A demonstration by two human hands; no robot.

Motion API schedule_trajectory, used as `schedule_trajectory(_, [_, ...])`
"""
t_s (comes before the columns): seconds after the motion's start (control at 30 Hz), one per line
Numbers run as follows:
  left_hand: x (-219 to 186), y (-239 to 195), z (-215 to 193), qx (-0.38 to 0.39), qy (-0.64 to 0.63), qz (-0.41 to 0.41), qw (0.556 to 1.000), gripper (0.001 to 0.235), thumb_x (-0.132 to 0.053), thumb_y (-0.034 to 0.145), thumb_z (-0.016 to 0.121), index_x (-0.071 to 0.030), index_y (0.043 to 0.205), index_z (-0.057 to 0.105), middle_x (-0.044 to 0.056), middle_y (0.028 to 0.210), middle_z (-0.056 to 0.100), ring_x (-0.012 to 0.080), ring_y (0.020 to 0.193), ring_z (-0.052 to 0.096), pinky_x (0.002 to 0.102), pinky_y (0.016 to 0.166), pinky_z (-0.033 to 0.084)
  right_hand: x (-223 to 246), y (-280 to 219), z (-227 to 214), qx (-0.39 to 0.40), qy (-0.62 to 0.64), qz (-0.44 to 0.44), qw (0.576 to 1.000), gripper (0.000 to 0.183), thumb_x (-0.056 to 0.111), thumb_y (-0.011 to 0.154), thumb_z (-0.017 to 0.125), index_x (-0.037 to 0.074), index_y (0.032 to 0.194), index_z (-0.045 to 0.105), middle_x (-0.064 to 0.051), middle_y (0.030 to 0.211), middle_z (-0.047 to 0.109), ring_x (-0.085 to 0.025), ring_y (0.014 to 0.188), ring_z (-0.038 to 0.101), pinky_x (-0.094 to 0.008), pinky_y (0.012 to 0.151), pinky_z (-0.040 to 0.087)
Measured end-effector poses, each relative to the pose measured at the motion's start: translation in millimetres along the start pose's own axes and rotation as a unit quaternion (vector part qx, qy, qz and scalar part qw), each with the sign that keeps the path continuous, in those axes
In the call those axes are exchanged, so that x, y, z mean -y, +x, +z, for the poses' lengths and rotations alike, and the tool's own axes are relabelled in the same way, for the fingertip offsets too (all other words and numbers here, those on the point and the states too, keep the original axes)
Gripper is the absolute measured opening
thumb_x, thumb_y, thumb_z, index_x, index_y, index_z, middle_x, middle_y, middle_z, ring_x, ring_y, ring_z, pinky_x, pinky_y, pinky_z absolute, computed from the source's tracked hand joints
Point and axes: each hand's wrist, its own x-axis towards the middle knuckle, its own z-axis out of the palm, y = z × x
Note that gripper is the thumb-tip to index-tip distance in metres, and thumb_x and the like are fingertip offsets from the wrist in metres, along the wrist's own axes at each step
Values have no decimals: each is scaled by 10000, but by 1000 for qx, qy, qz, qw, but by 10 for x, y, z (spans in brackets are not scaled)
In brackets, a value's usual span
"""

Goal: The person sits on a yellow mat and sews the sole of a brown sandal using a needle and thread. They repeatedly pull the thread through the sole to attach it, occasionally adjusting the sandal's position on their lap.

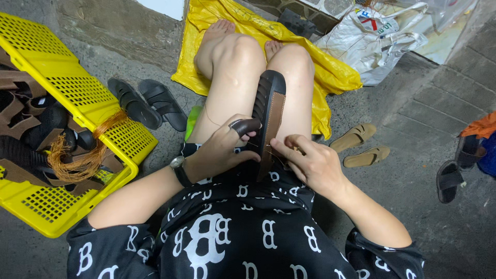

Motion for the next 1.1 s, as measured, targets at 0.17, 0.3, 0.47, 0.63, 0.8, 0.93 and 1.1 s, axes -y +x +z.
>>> schedule_trajectory(0.17, [-62, 94, -77, -2, -9, 6, 1000, 425, -260, 814, 864, -5, 1028, 599, 81, 1002, 610, 212, 905, 671, 313, 795, 577, 85, 54, -82, 5, -57, -9, 998, 343, 217, 987, 485, 196, 1232, 725, -62, 979, 625, -266, 703, 669, -366, 617, 563])
schedule_trajectory(0.3, [-9, 104, -9, 6, 2, 3, 1000, 493, -334, 765, 872, -14, 1035, 613, 91, 1023, 602, 243, 897, 674, 328, 788, 576, 159, -18, -63, 31, -191, -22, 981, 362, 218, 949, 498, 208, 1252, 696, -22, 883, 592, -201, 642, 625, -329, 591, 560])
schedule_trajectory(0.47, [-2, 163, -26, 15, 9, 50, 999, 503, -357, 788, 837, 0, 1032, 579, 102, 996, 557, 253, 881, 661, 330, 766, 575, 136, -58, 118, 12, -215, -30, 976, 380, 199, 961, 425, 186, 1238, 684, -26, 839, 555, -197, 622, 613, -313, 565, 546])
schedule_trajectory(0.63, [138, 150, -25, -24, 11, 78, 997, 567, -414, 773, 842, 1, 1058, 581, 89, 1013, 568, 239, 875, 668, 307, 764, 584, 69, 1, 455, -48, -152, -47, 986, 319, 173, 973, 445, 86, 1161, 688, -46, 828, 554, -228, 635, 631, -324, 545, 543])
schedule_trajectory(0.8, [212, 123, -20, 2, -27, 107, 994, 611, -451, 753, 826, 21, 1045, 569, 120, 988, 566, 299, 887, 673, 342, 759, 598, -98, -141, 652, -74, -33, -27, 996, 272, 126, 942, 558, 49, 1182, 658, -86, 902, 653, -283, 735, 704, -359, 590, 573])
schedule_trajectory(0.93, [100, 127, -23, 9, 20, 135, 991, 632, -426, 795, 793, 44, 1129, 534, 175, 1075, 513, 382, 944, 636, 440, 801, 582, 66, -4, 245, -41, -15, -16, 999, 326, 112, 920, 631, 58, 1242, 628, -125, 968, 685, -348, 793, 705, -428, 581, 572])
schedule_trajectory(1.1, [166, 37, 64, 32, 41, 93, 994, 678, -434, 820, 765, 21, 1256, 515, 188, 1160, 475, 413, 1005, 630, 469, 873, 567, 129, 63, -106, 51, 17, 19, 998, 378, 221, 938, 659, 124, 1303, 670, -59, 1023, 720, -334, 790, 715, -428, 567, 578])
